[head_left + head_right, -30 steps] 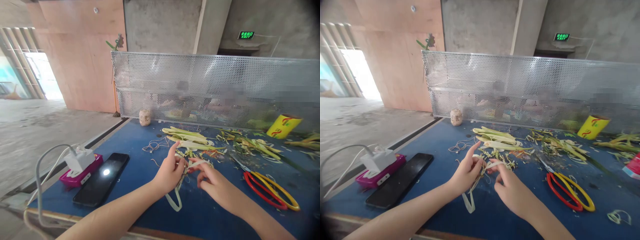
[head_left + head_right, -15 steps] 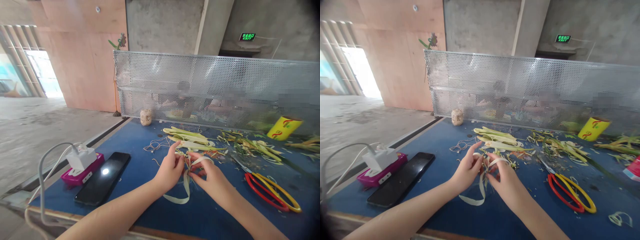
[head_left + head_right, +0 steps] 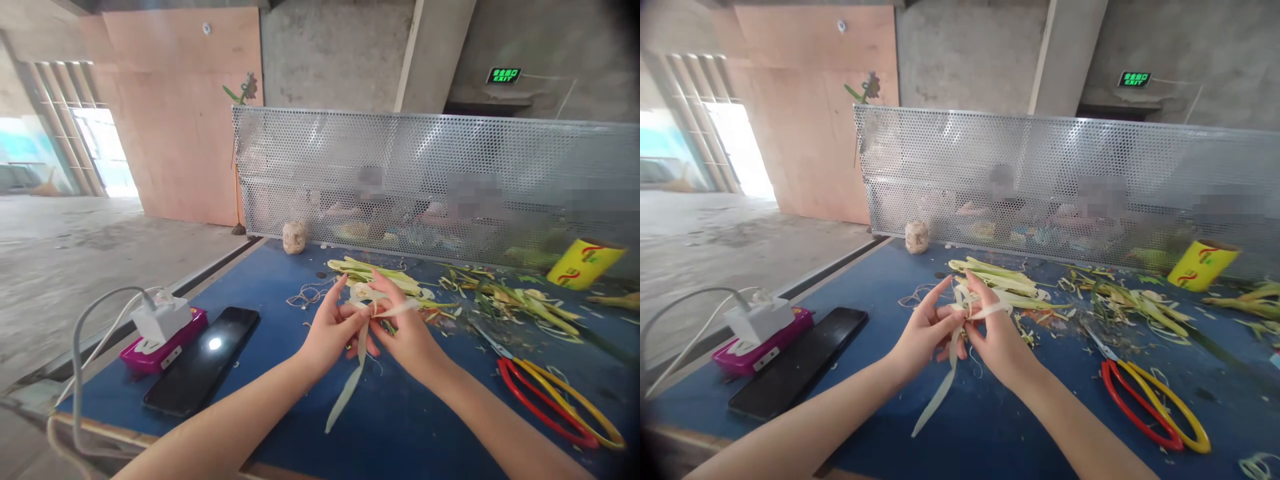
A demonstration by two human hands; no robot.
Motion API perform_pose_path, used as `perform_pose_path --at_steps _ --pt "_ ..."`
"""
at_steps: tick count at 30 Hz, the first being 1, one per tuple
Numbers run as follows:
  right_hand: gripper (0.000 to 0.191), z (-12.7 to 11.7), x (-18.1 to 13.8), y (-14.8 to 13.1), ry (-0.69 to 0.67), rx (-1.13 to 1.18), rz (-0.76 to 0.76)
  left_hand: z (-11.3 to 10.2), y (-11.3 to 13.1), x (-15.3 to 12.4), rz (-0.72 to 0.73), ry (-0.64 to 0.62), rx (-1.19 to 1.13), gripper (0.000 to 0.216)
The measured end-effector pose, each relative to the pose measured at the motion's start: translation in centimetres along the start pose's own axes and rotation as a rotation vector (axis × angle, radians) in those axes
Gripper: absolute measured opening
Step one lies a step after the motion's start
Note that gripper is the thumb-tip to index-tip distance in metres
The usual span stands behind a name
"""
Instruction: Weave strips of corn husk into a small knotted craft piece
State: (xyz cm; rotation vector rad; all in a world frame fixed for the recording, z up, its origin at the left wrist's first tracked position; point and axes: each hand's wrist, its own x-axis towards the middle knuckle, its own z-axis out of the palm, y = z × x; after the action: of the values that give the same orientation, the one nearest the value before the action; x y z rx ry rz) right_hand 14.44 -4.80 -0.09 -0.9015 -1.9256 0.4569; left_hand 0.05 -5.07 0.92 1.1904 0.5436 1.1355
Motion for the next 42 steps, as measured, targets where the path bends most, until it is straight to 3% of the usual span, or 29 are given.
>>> perform_pose_path --at_steps 6,10,12,16,19,23,28,33,36,39,42 --pt "0.069 0.0 -1.2 0.6 -0.104 0.040 0.003 0.2 -0.3 0.0 -0.157 -0.025 -0.045 0.083" --pt "0.070 -0.5 -1.7 0.4 -0.057 0.064 0.102 0.5 -0.1 -0.1 -0.105 0.043 0.011 0.084" --pt "0.061 -0.7 -1.6 0.4 -0.025 0.065 0.172 0.5 0.3 0.0 -0.047 0.115 0.041 0.085" --pt "0.018 -1.1 -1.3 0.3 -0.075 -0.212 0.154 0.2 0.8 0.3 0.030 0.184 0.073 0.087" --pt "0.022 -1.1 -1.4 -0.1 -0.191 -0.496 0.073 0.2 0.8 0.4 0.046 0.183 0.071 0.091" --pt "0.021 -0.9 -1.6 -1.0 -0.277 -0.658 0.124 0.5 0.7 0.3 0.036 0.195 0.090 0.095" --pt "0.023 -0.4 -1.7 -1.6 -0.296 -0.337 0.303 0.7 0.6 0.1 0.054 0.198 0.206 0.096" --pt "0.046 0.4 -2.1 -1.0 -0.556 0.452 0.702 0.4 0.4 0.1 0.080 0.209 0.328 0.093" --pt "0.063 0.1 -1.9 -0.9 -0.742 0.768 0.807 0.2 0.2 0.2 0.054 0.199 0.397 0.092" --pt "0.075 -1.1 -1.6 -1.2 -0.979 0.927 0.859 0.1 0.2 0.2 0.041 0.212 0.460 0.089" --pt "0.075 -2.3 -1.4 -1.5 -0.957 0.899 0.858 0.2 0.2 0.2 0.025 0.194 0.439 0.091"
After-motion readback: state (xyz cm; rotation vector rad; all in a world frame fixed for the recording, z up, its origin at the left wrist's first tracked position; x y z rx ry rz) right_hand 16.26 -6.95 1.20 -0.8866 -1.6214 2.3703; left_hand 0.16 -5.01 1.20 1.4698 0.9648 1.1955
